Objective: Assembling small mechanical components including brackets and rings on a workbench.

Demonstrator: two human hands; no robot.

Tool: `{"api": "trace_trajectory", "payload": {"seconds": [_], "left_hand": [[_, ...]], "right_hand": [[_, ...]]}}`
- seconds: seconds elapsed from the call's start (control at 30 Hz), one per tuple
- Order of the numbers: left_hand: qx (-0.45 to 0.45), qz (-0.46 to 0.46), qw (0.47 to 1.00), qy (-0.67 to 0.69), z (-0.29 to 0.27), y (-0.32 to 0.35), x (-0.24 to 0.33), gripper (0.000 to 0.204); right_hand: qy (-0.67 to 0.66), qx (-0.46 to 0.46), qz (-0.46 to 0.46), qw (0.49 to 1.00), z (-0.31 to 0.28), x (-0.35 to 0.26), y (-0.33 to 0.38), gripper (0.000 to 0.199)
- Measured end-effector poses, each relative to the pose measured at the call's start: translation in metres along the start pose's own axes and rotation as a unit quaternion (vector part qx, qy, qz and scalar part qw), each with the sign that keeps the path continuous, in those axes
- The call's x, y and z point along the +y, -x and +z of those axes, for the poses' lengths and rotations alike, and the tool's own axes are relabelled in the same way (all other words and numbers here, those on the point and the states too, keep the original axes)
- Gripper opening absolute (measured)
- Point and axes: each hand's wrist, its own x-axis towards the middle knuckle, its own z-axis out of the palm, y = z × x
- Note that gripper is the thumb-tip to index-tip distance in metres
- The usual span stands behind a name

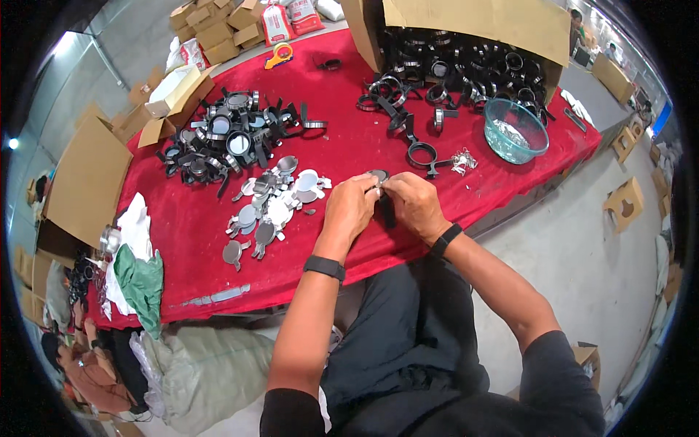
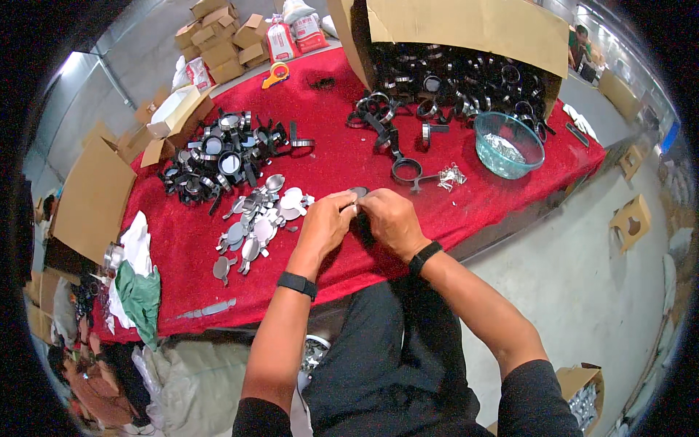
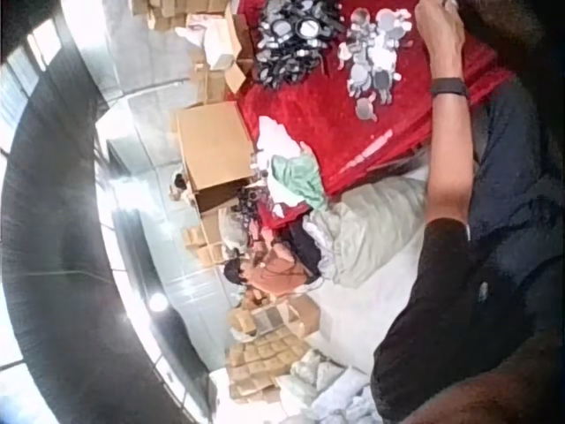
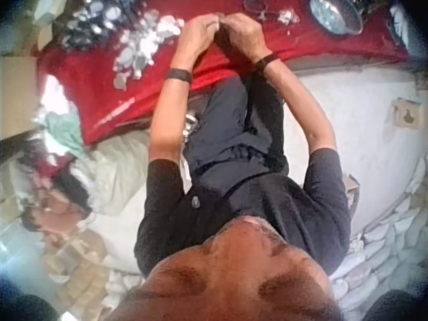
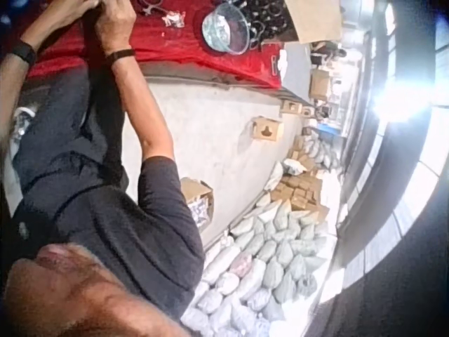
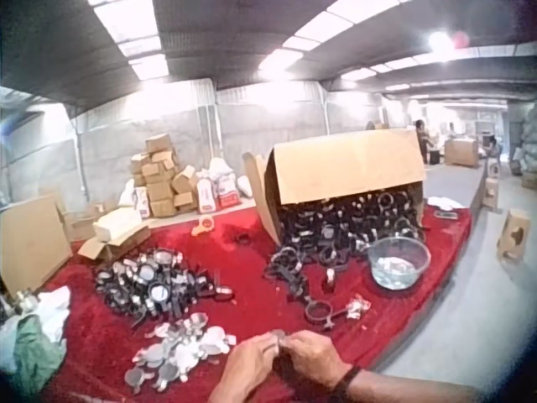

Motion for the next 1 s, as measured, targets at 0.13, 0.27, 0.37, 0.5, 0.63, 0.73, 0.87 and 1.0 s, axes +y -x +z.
{"api": "trace_trajectory", "payload": {"seconds": [0.13,0.27,0.37,0.5,0.63,0.73,0.87,1.0], "left_hand": [[-0.054,-0.031,0.998,-0.010,-0.001,-0.009,0.003,0.030],[-0.051,-0.072,0.996,-0.010,-0.002,-0.015,-0.007,0.029],[-0.062,-0.068,0.995,-0.023,-0.002,-0.018,-0.002,0.028],[-0.042,-0.054,0.997,-0.017,-0.003,-0.021,-0.008,0.025],[-0.065,-0.053,0.996,-0.025,-0.005,-0.023,-0.005,0.025],[-0.070,-0.049,0.996,-0.041,-0.008,-0.023,0.001,0.025],[-0.052,-0.054,0.995,-0.067,-0.008,-0.022,0.008,0.027],[-0.053,-0.087,0.991,-0.088,-0.009,-0.024,0.016,0.030]], "right_hand": [[-0.061,0.029,0.093,0.993,0.002,-0.003,0.003,0.013],[-0.060,0.046,0.098,0.992,0.007,-0.008,0.002,0.013],[-0.070,0.043,0.129,0.988,0.006,-0.005,0.004,0.014],[-0.076,0.074,0.149,0.983,-0.010,-0.006,0.009,0.014],[-0.021,0.078,0.200,0.977,-0.037,0.013,0.034,0.013],[0.018,0.086,0.229,0.969,-0.062,0.034,0.053,0.011],[0.043,0.086,0.272,0.957,-0.094,0.062,0.069,0.012],[0.090,0.084,0.293,0.948,-0.125,0.093,0.072,0.014]]}}
